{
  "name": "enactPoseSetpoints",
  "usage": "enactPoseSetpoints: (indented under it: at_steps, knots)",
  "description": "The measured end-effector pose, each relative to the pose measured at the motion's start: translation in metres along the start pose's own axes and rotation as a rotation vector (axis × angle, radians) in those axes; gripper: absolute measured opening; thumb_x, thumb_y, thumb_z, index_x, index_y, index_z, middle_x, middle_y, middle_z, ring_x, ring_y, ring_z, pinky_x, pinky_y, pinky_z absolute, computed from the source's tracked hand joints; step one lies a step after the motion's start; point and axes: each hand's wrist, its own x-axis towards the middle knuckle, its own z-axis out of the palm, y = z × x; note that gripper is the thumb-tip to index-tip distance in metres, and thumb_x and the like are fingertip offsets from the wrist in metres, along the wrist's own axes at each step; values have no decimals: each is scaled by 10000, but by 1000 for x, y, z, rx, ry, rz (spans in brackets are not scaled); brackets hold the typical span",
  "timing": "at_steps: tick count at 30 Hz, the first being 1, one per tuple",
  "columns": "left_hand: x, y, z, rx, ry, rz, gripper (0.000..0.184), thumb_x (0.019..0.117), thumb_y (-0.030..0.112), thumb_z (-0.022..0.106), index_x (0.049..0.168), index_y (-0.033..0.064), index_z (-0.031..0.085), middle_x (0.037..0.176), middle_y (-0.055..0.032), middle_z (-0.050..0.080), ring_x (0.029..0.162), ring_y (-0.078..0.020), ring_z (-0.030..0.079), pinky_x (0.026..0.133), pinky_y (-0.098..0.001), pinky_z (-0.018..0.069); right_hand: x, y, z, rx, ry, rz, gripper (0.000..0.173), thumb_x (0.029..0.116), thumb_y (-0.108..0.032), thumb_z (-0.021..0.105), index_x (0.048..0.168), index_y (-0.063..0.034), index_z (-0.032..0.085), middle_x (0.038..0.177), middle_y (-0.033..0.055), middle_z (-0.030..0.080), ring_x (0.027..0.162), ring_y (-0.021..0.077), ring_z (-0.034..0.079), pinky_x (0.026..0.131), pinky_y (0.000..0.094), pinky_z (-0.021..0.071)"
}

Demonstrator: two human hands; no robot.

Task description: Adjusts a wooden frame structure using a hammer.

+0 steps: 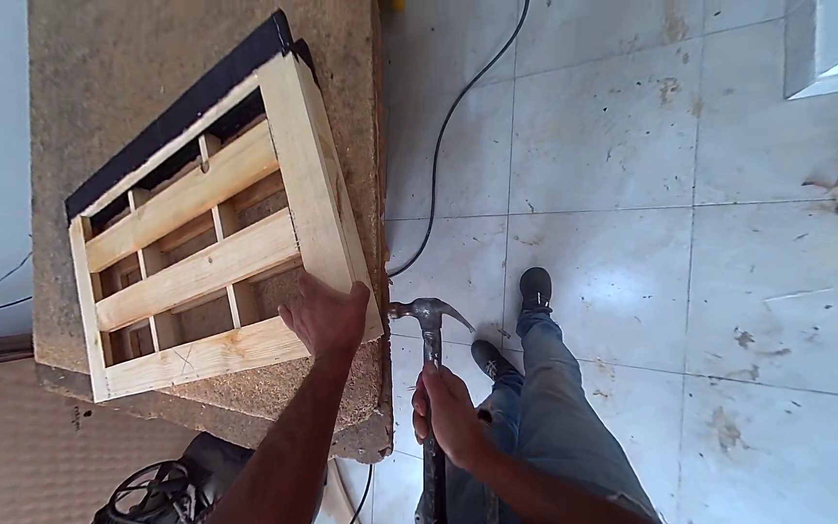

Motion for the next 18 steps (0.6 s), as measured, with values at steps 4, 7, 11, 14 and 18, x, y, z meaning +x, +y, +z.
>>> enactPoseSetpoints:
  at_steps: [4,7,11,14,18]
  knots:
    - [1,0,1,16,11,9,1000,752,584,664,1514,-3,388,1295,-204,646,1279,-366,574,1212,-619,203,22,-30,-3,-140,-51,7,396,1125,-364,312,1016,-50,527,640,28,518,452,141,530,456,301,530]
    - [0,-3,5,12,31,42,993,764,572,665,1529,18,359,1275,-219,643,1250,-398,575,1184,-659,217,53,-70,14,-71,17,-125,441,1129,-394,295,1002,-43,530,616,45,509,437,153,516,450,317,523]
    - [1,-1,5,-1,30,29,980,763,542,694,1521,15,365,1277,-209,640,1256,-381,571,1197,-648,193,95,-117,41,-160,-77,-182,508,1112,-505,300,981,-68,523,621,38,484,430,153,496,430,325,518]
    - [3,0,4,13,35,26,987,758,545,687,1522,1,377,1255,-200,656,1245,-362,583,1209,-621,190,108,-139,49,-187,-72,-242,516,1100,-537,328,980,-80,533,617,51,482,425,157,487,417,318,502]
    - [2,-1,5,20,40,32,1019,762,583,648,1542,-10,367,1286,-194,655,1271,-346,579,1221,-607,174,118,-149,60,-162,-72,-273,528,1105,-528,295,1003,-67,530,625,58,498,434,171,504,438,332,521]
